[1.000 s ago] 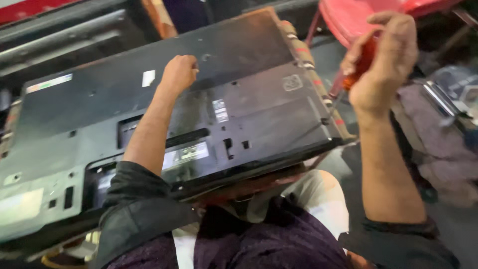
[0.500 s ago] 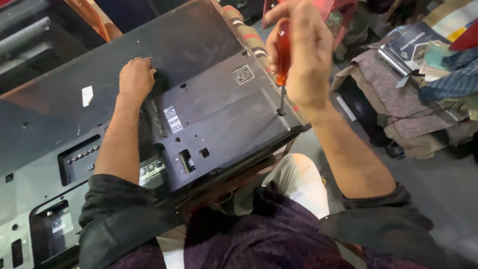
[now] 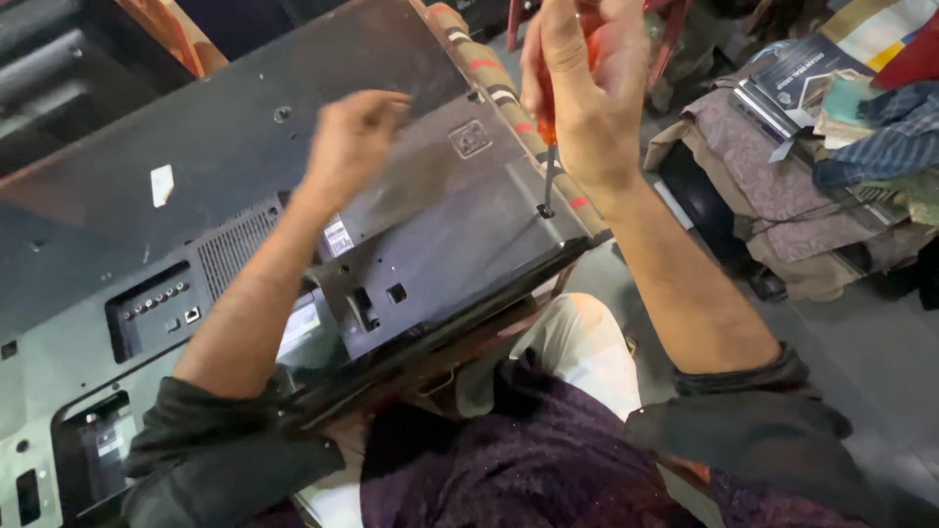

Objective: The person places a flat-screen television face-down on a workbench and uses a screwdriver to remove multiple screws from the back panel. The person systematically unscrews fasteners along the edges and center of the panel.

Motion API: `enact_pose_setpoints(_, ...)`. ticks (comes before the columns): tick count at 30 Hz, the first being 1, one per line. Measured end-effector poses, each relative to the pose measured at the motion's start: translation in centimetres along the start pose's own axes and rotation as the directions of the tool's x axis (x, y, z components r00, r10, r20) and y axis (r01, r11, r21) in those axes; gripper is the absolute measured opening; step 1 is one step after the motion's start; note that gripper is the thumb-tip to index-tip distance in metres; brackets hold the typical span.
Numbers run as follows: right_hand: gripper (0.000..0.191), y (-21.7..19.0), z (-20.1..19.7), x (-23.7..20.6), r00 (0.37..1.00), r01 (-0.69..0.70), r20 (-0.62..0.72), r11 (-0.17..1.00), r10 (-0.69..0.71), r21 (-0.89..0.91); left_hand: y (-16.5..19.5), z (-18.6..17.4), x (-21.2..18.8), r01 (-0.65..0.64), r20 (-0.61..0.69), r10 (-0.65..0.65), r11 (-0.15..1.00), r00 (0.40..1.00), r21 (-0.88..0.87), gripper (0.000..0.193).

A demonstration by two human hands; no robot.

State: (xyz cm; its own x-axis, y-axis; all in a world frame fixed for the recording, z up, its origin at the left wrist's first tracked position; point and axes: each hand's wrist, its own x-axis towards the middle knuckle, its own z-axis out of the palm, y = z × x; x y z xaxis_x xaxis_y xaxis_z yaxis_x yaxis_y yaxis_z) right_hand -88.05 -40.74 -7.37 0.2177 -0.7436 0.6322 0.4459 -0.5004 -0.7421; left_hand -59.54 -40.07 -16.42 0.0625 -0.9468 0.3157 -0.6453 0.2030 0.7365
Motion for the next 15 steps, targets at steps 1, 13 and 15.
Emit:
enact_pose_setpoints(1,0.028,0.4,0.0,-0.2,0.999,0.044,-0.018,0.995,-0.046,-0.088,1.8,1.6,-0.2,-0.088,0.152,0.128,0.965,0.980,-0.247,0.036)
enact_pose_setpoints(13,0.030,0.8,0.5,-0.6,0.992,0.125,0.014,0.989,-0.124,-0.085,14.2,0.1,1.8,-0.236,0.591,0.345,0.938,0.729,-0.256,0.043)
enact_pose_setpoints(15,0.032,0.8,0.2,-0.3,0.970,0.240,0.097,0.942,-0.222,-0.233,14.3,-0.7,2.9,-0.257,0.591,0.413,0.907,0.693,-0.332,0.040)
